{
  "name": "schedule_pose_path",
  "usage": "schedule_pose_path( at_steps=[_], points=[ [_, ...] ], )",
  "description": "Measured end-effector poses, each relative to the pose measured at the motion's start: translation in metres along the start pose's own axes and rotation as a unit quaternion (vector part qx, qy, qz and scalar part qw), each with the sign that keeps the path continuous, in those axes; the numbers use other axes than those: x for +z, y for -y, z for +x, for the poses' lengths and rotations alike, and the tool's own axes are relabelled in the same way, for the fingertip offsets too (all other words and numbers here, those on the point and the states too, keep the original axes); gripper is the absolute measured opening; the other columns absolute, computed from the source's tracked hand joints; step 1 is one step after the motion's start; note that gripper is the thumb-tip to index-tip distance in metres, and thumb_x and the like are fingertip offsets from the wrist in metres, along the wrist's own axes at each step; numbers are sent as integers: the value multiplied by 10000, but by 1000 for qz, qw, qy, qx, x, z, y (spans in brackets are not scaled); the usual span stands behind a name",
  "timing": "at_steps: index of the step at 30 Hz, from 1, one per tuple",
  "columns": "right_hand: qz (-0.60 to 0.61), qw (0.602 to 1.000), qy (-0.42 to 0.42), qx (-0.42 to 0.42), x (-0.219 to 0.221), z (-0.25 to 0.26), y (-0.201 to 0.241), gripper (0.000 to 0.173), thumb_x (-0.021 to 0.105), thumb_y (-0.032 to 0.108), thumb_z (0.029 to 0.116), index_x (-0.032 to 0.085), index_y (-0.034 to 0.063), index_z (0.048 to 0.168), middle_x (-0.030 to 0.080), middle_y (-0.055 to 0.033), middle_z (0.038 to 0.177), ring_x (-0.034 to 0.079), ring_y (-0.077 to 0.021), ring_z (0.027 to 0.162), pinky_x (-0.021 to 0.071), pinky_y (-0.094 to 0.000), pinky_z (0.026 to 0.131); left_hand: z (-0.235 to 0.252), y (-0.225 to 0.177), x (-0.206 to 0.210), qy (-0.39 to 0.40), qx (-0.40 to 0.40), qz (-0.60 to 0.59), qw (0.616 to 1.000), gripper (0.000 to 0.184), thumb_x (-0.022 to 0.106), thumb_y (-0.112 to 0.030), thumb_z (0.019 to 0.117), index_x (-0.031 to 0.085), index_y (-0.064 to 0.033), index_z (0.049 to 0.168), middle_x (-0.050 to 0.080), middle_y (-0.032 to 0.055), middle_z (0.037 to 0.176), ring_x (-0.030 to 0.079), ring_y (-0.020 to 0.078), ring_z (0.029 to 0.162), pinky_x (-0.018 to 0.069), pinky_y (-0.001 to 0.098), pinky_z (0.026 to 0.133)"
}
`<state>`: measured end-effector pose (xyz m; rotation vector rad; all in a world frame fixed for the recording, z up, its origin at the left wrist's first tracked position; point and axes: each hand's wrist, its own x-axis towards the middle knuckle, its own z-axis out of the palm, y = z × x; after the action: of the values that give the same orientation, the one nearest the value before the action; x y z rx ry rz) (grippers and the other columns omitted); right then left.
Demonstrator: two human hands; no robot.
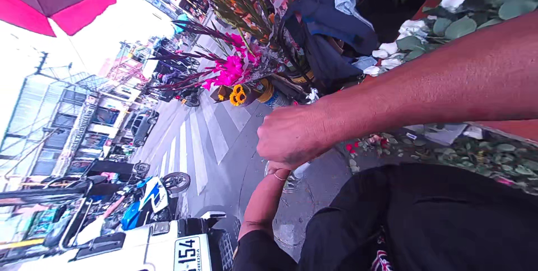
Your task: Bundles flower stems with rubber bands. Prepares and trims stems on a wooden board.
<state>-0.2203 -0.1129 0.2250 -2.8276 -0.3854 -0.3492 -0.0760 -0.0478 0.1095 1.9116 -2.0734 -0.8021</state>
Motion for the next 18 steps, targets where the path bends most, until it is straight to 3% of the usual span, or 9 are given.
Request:
schedule_pose_path(
  at_steps=[2,4,6,8,10,12,13,15,18],
  points=[
    [221,961,-6,165,-5,4,-39,364,613,304,1031,676,-1,842,573,-48,667,511,-120,559,404,-295,524,-17,-11,-4,44,108,-20,993,312,786,-154,819,720,67,1029,754,79,926,685,-6,878,549,192,850],
    [470,836,-66,275,7,-12,-58,426,553,344,1052,572,53,742,427,0,524,380,-62,406,312,-203,400,-29,3,-15,45,218,-84,971,230,790,-109,792,718,70,918,737,70,821,675,-15,800,541,170,764],
    [663,693,-167,229,28,-33,-53,368,526,295,1066,513,105,751,368,53,509,362,-17,385,332,-146,381,-38,23,-23,37,246,-163,955,171,783,-151,839,686,-10,842,682,-17,747,628,-35,739,514,164,699],
    [710,637,-285,92,51,-51,-40,135,538,97,1023,544,121,891,525,43,643,514,-13,539,473,-146,543,-38,36,-27,7,236,-242,941,163,800,-207,876,666,-118,850,652,-94,745,614,-33,727,522,176,697],
    [578,730,-365,19,65,-60,-28,222,594,0,894,520,92,1082,679,-4,872,680,-53,801,576,-197,757,-37,41,-24,-57,211,-304,927,182,825,-205,856,658,-168,919,675,-125,770,632,-24,706,552,195,689],
    [347,839,-417,32,67,-61,-23,371,706,42,843,544,46,1178,697,-3,969,692,-38,867,597,-190,781,-33,38,-16,-93,192,-331,919,226,823,-171,844,645,-162,984,693,-123,793,643,-16,688,565,205,674],
    [245,866,-434,46,63,-62,-21,485,746,79,812,551,43,1255,680,-20,1032,672,-38,869,587,-183,756,-30,35,-12,-96,188,-336,918,239,814,-159,846,645,-152,1016,705,-118,814,653,-13,696,573,208,680],
    [142,888,-434,58,46,-64,-19,790,769,73,747,457,46,1473,581,-109,1226,609,-79,906,550,-186,730,-25,31,-4,-91,177,-352,915,226,808,-144,842,649,-152,1002,703,-116,794,644,-14,659,568,200,644],
    [114,899,-411,100,28,-68,-18,969,790,61,716,368,165,1583,486,-115,1192,543,-67,789,485,-169,603,-18,30,-2,-68,161,-373,911,220,808,-139,839,618,-133,950,663,-92,712,599,3,559,533,195,541]
  ],
)
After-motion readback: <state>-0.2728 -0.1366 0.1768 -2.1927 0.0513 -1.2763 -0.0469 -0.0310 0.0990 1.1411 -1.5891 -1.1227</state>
